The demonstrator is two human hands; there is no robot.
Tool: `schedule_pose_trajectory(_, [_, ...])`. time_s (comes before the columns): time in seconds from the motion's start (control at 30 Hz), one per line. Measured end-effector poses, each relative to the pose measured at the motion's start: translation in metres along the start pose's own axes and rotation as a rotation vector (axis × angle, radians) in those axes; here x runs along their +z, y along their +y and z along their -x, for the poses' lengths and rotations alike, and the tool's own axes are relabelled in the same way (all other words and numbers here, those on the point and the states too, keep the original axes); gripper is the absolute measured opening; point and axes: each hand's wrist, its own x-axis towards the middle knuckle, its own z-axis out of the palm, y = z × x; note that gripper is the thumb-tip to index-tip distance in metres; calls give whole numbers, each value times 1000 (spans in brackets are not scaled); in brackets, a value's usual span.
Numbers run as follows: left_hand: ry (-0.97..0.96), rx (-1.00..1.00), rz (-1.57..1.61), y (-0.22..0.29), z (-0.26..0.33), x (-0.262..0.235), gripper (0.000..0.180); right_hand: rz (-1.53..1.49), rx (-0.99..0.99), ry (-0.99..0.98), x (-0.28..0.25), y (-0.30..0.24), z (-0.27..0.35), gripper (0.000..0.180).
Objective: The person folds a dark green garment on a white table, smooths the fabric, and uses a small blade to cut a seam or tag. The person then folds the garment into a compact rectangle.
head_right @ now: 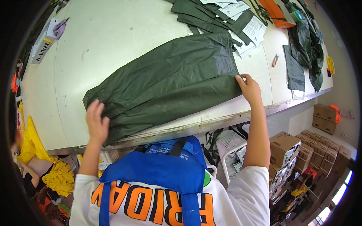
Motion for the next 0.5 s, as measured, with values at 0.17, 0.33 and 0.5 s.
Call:
schedule_pose_trajectory(0.17, [-75,-72,-18,20,49,28,67,-1072,-411,-174,-19,3,4,50])
schedule_pose_trajectory(0.33, [-79,-76,15,17,53,30,66,-890,-188,-187,8,28,-3,50])
schedule_pose_trajectory(0.5, [-27,-78,29,40,31,23,52,-582,42,-105,19,30,-20,27])
